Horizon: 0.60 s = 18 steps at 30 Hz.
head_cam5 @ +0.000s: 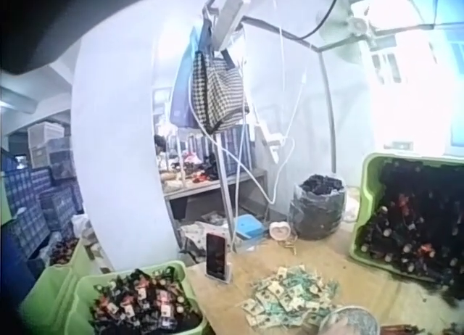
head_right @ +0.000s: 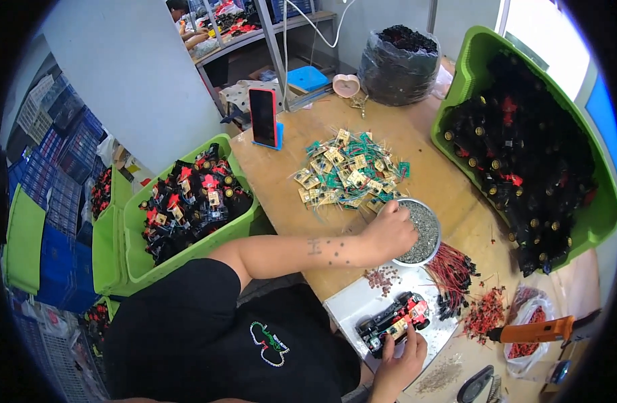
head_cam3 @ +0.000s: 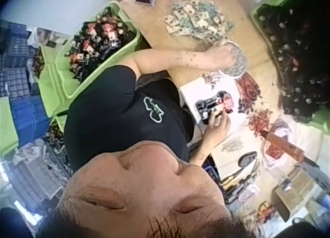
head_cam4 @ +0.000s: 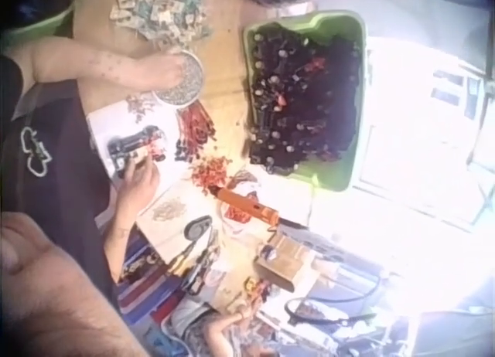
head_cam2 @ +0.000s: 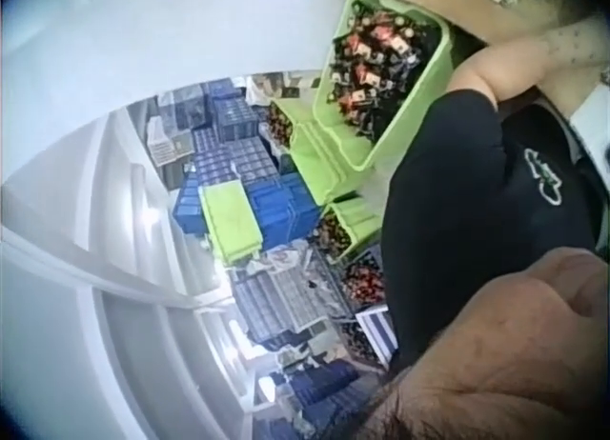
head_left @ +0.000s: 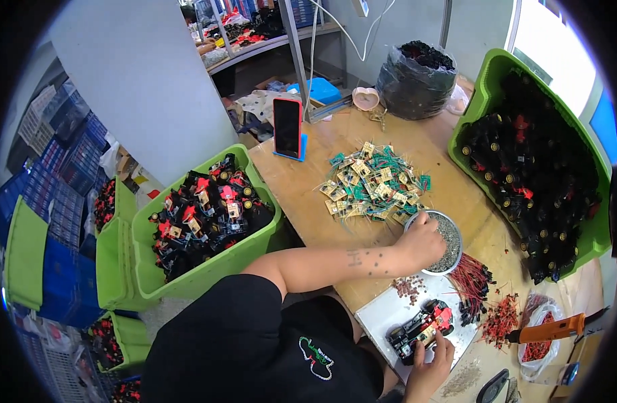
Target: Soldering electronic components and using an electric screwdriver to assemble a toy car chassis.
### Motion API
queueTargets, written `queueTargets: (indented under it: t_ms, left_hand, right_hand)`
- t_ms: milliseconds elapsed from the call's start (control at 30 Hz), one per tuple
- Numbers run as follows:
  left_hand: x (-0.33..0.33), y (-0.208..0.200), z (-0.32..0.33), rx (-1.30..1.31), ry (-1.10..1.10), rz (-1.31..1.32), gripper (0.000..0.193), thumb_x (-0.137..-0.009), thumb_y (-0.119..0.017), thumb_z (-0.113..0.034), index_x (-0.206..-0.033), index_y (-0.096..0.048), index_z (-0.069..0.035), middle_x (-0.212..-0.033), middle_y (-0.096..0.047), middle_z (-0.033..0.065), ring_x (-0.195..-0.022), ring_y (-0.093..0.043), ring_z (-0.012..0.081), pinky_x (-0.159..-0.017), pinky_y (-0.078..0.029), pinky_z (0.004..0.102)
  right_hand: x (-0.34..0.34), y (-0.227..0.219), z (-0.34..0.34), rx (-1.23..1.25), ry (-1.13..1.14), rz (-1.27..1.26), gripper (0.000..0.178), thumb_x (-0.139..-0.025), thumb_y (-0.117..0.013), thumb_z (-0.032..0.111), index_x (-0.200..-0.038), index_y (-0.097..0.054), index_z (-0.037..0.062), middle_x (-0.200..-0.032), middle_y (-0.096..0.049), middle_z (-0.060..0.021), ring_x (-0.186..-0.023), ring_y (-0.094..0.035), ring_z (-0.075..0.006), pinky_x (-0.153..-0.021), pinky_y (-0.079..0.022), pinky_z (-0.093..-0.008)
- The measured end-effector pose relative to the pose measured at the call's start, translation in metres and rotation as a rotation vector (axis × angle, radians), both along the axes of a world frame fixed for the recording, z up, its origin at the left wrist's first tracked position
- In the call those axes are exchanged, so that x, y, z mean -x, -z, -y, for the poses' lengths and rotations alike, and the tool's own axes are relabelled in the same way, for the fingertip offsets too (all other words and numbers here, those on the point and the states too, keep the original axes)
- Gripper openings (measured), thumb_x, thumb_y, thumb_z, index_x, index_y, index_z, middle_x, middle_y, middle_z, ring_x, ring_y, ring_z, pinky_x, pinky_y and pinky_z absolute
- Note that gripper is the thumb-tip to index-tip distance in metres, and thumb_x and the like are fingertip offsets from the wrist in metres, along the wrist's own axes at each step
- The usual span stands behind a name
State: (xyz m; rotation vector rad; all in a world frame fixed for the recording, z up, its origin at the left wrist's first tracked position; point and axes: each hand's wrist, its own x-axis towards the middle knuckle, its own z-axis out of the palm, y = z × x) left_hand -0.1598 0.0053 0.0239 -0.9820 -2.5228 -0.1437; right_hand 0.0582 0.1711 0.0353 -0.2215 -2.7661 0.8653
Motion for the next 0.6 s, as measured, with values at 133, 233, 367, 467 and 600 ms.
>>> queueTargets:
  t_ms: [133,233,367,467,600]
  left_hand:
    - [-0.015,-0.002,-0.009,-0.006,0.078,-0.008,0.006,-0.076,-0.060,-0.014,-0.074,-0.065,-0.012,-0.074,-0.064,0.0021,-0.088,-0.057,0.0231,-0.084,-0.037,0.0446]
    - [-0.051,-0.002,-0.022,-0.152,0.188,0.146,0.006,-0.077,-0.060,-0.015,-0.073,-0.065,-0.013,-0.072,-0.062,0.0015,-0.088,-0.057,0.0227,-0.083,-0.038,0.0433]
    - [-0.105,0.001,-0.032,-0.237,0.518,0.392,0.004,-0.077,-0.060,-0.016,-0.079,-0.061,-0.013,-0.075,-0.061,-0.0018,-0.088,-0.056,0.0187,-0.083,-0.039,0.0386]
    - [-0.120,0.018,-0.036,-0.338,0.556,0.358,0.005,-0.078,-0.060,-0.016,-0.081,-0.061,-0.012,-0.076,-0.061,-0.0022,-0.089,-0.055,0.0186,-0.084,-0.039,0.0387]
    - [-0.129,0.017,-0.037,-0.366,0.485,0.307,0.008,-0.078,-0.060,-0.017,-0.084,-0.061,-0.011,-0.079,-0.062,-0.0022,-0.091,-0.055,0.0185,-0.085,-0.039,0.0388]
  right_hand:
    - [-0.002,-0.002,0.001,0.013,0.006,0.007,0.052,-0.073,-0.078,0.010,-0.123,-0.063,0.0075,-0.102,-0.058,-0.0147,-0.094,-0.058,-0.0333,-0.082,-0.048,-0.0402]
    - [0.000,0.007,-0.003,0.007,0.003,-0.001,0.050,-0.074,-0.078,0.011,-0.122,-0.063,0.0069,-0.102,-0.058,-0.0150,-0.094,-0.058,-0.0338,-0.082,-0.048,-0.0402]
    - [-0.003,0.018,-0.005,0.010,-0.006,-0.103,0.041,-0.077,-0.076,0.011,-0.115,-0.063,0.0025,-0.102,-0.059,-0.0143,-0.092,-0.059,-0.0331,-0.082,-0.048,-0.0387]
    - [-0.002,0.013,-0.004,-0.005,-0.011,-0.065,0.040,-0.077,-0.076,0.012,-0.113,-0.063,0.0019,-0.101,-0.059,-0.0146,-0.093,-0.059,-0.0341,-0.081,-0.048,-0.0393]
    - [-0.002,0.008,-0.006,0.039,-0.011,-0.041,0.040,-0.077,-0.076,0.012,-0.112,-0.063,0.0019,-0.100,-0.059,-0.0147,-0.093,-0.059,-0.0349,-0.081,-0.048,-0.0395]
